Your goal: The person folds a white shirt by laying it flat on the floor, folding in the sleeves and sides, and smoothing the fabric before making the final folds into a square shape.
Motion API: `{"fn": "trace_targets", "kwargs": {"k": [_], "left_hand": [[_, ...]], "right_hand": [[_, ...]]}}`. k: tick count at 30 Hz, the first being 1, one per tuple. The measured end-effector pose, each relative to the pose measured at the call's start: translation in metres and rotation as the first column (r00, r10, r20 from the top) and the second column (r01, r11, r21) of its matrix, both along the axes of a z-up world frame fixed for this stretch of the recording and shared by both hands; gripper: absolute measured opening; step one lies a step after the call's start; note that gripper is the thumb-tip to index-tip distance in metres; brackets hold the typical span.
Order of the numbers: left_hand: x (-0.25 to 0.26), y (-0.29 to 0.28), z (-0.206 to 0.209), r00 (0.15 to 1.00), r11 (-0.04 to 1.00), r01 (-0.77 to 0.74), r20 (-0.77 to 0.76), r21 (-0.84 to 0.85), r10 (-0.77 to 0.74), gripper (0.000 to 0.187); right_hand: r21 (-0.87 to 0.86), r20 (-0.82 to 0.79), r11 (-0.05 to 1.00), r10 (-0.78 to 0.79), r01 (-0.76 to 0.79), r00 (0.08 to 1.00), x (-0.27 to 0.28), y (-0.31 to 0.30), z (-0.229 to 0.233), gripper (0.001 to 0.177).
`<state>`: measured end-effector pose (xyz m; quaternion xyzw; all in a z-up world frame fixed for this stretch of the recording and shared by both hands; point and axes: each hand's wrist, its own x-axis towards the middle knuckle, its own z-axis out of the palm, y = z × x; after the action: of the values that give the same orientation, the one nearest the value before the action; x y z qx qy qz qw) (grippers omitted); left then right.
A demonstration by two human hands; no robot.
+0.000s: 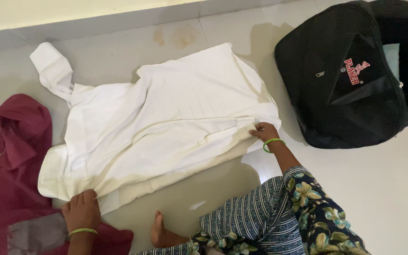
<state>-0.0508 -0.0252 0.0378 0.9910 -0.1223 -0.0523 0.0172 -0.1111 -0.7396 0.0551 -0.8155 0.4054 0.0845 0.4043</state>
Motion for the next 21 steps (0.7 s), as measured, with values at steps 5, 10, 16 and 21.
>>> {"fn": "trace_targets", "kwargs": {"k": [5,10,16,21], "left_hand": [[0.000,0.000,0.000,1.000,1.000,0.005,-0.015,-0.021,-0.006,0.016],[-0.003,0.001,0.002,0.999,0.999,0.031,0.017,-0.013,-0.031,0.025],[-0.003,0.001,0.003,0.995,0.987,0.097,-0.018,0.129,-0.095,0.043],[-0.005,-0.001,-0.013,0.970,0.961,0.210,-0.159,0.182,-0.182,0.044]], "right_hand": [[0.254,0.101,0.961,-0.139,0.109,0.985,0.004,0.006,0.008,0.029],[0.098,0.113,0.986,-0.144,0.133,0.983,0.009,0.014,0.024,0.025],[0.067,0.306,0.984,-0.176,0.164,0.936,-0.005,-0.007,0.034,0.021],[0.040,0.359,0.994,-0.111,0.103,0.927,-0.022,-0.029,0.022,0.022]]}}
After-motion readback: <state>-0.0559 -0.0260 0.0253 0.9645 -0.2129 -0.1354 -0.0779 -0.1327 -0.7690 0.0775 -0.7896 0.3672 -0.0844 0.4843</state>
